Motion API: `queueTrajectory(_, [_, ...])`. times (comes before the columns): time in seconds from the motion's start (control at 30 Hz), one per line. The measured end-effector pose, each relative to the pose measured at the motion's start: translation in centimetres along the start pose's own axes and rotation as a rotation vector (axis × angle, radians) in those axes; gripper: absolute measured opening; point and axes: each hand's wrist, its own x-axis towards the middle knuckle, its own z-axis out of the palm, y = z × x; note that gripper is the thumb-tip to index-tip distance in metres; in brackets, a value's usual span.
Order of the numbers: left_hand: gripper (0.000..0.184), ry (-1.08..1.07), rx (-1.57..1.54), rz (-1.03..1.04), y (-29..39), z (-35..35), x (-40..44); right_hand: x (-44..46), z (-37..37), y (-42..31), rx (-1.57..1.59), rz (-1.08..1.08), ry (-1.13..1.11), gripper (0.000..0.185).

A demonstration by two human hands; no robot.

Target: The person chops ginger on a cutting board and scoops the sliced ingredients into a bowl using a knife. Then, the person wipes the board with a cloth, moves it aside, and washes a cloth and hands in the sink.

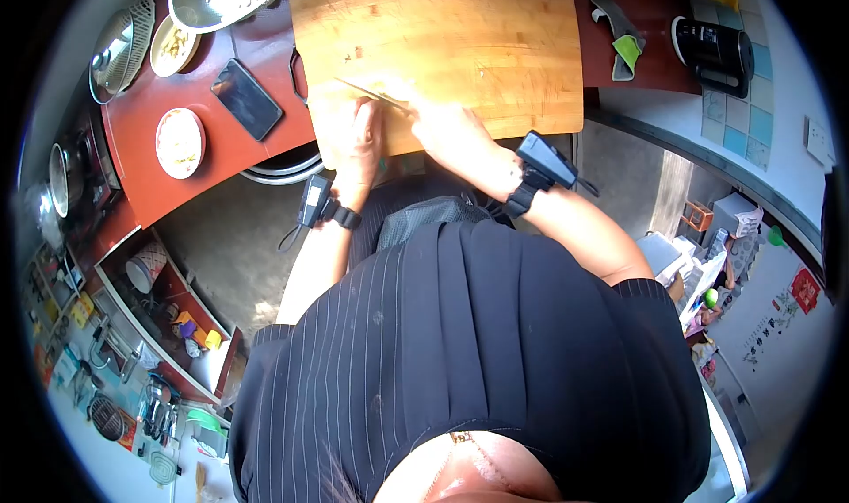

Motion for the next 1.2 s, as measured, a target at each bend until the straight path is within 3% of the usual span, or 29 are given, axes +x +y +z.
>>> queueTrajectory(0.13, [0.014,-0.009,0.016,-0.007,-0.8,0.4,-0.7,1.5,2.3,0.1,0.065,-0.031,0.095,0.061])
queueTrajectory(0.23, [0.014,-0.006,0.003,-0.012,-0.3,0.1,-0.4,1.3,1.0,0.3,0.041,0.027,-0.011,0.059])
queueTrajectory(0.53, [0.014,-0.009,0.008,-0.008,-0.6,0.3,-0.6,1.4,2.2,-0.2,0.116,-0.005,0.086,0.052])
queueTrajectory(0.73, [0.017,0.017,-0.07,-0.026,0.0,0.6,0.1,1.2,1.1,0.4,0.23,0.099,0.086,0.032])
queueTrajectory(0.83, [0.016,0.036,-0.163,-0.083,-0.2,0.9,0.0,1.1,0.7,2.0,0.341,-0.009,0.271,0.022])
queueTrajectory(0.87, [0.016,0.053,-0.201,-0.105,-0.4,1.1,0.1,1.0,0.4,2.5,0.557,0.146,0.178,0.02])
queueTrajectory(0.9, [0.019,-0.032,-0.225,-0.225,0.3,-0.1,0.6,1.1,-0.4,2.4,0.773,0.302,0.078,0.018])
queueTrajectory(0.93, [0.021,-0.05,-0.475,-0.43,0.9,-0.4,1.3,1.1,-1.2,2.2,0.987,0.458,-0.028,0.017])
queueTrajectory(1.0, [0.025,-0.088,-0.971,-0.842,2.2,-1.2,2.6,1.0,-1.7,2.0,1.211,0.492,-0.084,0.016])
queueTrajectory(1.03, [0.029,-0.198,-0.988,-0.85,2.5,-2.1,3.7,1.0,-1.6,2.2,1.305,0.494,-0.112,0.017])
queueTrajectory(1.13, [0.032,-0.182,-1.419,-1.074,1.8,-1.0,3.6,0.6,-1.5,2.1,1.455,0.525,-0.138,0.017])
queueTrajectory(1.2, [0.029,-0.228,-1.437,-1.04,1.2,-1.0,3.6,0.6,-1.8,1.7,1.448,0.537,-0.124,0.017])
